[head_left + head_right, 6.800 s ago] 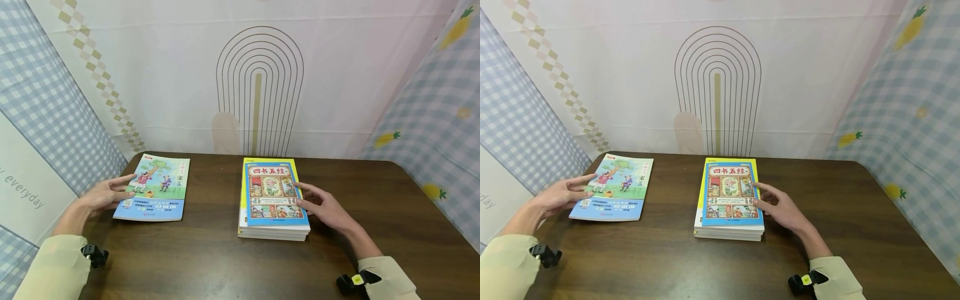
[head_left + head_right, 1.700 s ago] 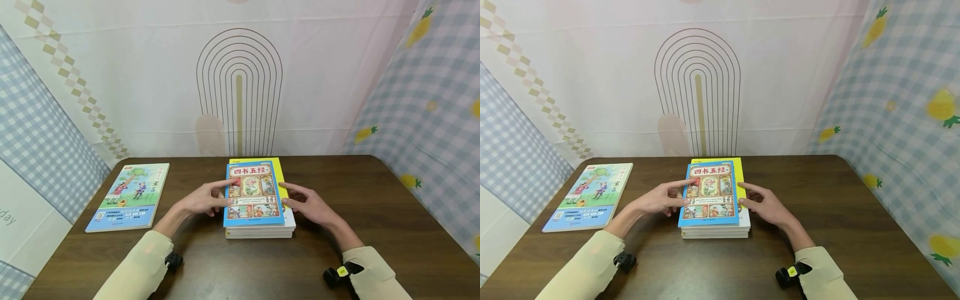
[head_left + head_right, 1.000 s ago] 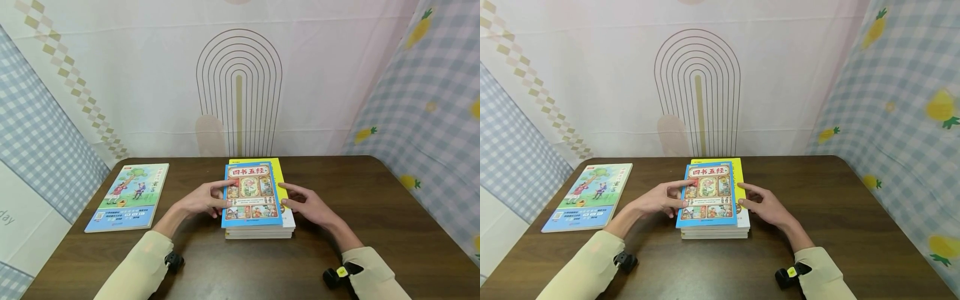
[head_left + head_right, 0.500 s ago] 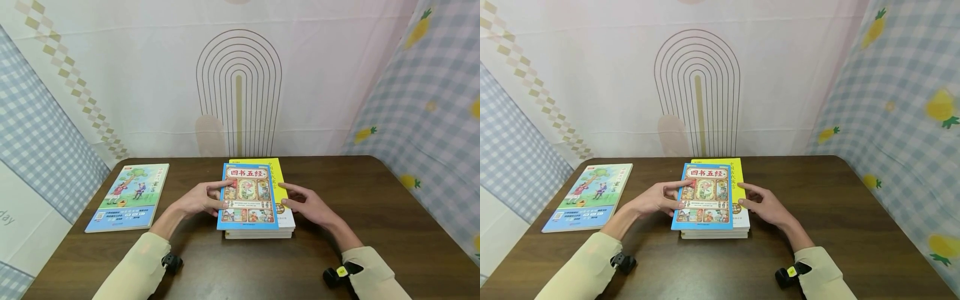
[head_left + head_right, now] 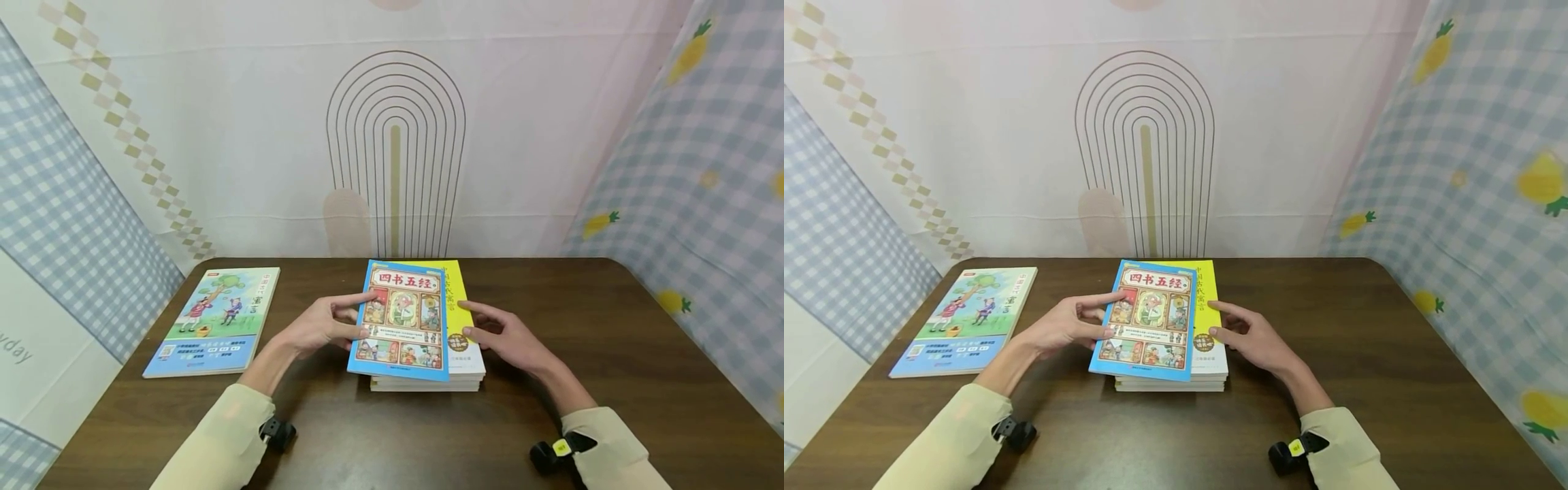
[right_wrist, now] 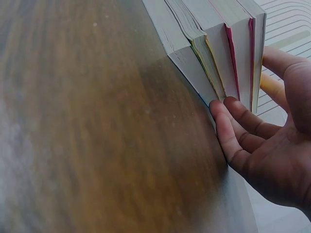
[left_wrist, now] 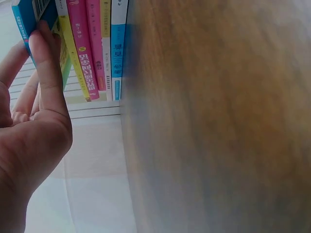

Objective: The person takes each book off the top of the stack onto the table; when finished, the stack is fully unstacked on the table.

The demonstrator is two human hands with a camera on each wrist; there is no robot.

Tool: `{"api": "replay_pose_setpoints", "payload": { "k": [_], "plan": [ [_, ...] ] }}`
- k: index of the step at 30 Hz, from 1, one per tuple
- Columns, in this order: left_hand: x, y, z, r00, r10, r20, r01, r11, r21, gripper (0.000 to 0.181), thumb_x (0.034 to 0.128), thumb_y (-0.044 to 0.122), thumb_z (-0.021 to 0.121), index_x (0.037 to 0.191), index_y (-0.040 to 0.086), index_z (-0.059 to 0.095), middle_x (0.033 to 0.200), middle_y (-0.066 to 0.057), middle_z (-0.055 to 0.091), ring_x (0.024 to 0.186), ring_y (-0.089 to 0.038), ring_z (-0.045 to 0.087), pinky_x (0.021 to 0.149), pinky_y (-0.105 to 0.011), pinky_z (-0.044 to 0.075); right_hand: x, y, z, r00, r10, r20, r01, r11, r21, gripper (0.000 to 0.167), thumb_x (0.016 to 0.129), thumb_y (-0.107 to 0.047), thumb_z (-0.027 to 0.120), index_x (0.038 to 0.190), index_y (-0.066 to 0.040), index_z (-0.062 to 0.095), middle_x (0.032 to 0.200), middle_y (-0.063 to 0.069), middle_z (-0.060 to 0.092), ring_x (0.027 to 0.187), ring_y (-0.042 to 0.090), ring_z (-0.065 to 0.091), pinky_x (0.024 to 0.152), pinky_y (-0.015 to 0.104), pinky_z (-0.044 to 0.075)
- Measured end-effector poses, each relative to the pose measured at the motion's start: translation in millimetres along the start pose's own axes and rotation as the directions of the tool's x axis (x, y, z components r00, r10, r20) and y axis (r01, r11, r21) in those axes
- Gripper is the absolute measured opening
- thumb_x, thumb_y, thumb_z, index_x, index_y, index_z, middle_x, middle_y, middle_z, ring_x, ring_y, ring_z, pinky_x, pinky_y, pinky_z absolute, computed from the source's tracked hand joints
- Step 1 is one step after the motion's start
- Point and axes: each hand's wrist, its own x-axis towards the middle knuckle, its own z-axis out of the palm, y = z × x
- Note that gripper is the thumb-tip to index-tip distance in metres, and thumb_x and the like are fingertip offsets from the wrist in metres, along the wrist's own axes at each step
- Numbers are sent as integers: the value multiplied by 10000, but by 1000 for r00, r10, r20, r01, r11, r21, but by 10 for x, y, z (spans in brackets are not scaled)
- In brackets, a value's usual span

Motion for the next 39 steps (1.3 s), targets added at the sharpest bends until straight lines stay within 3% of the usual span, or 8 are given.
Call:
{"api": "replay_pose_setpoints", "payload": {
  "k": [11, 19, 26, 39],
  "plan": [
    [-79, 126, -27, 997, 50, -52, -50, 999, 2, 732, 928, 1, 778, 1586, 176, 510, 1062, -79, 788, 903, -207, 773, 780, -405, 662, -5, -13, 0, 1000, 10, 1, -10, 1000, 10, 603, 1027, -332, 711, 1578, -179, 520, 1362, 204, 602, 1127, 301, 588, 872, 329, 585],
    [-152, 223, -102, 992, 68, -106, -63, 997, 54, 732, 925, 54, 807, 1578, 228, 525, 1053, -80, 778, 904, -200, 759, 816, -400, 652, -4, 4, 1, 1000, 11, 8, -11, 1000, 4, 602, 1030, -350, 701, 1578, -180, 518, 1364, 199, 603, 1133, 300, 588, 878, 333, 574],
    [-202, 278, -161, 989, 88, -117, -88, 996, 9, 739, 934, -2, 778, 1592, 190, 503, 1058, -83, 771, 969, -221, 764, 920, -489, 638, -2, -2, -4, 1000, 2, 8, -2, 1000, 2, 598, 1030, -345, 703, 1576, -183, 523, 1378, 202, 602, 1147, 304, 587, 880, 336, 576],
    [-295, 407, -312, 981, 126, -146, -120, 991, 50, 741, 945, 7, 767, 1606, 179, 478, 1022, -42, 782, 938, -174, 760, 877, -373, 648, 8, 24, 8, 1000, 19, -4, -19, 1000, -9, 590, 1026, -364, 706, 1568, -204, 536, 1362, 194, 608, 1138, 312, 592, 870, 315, 587]
  ]
}}
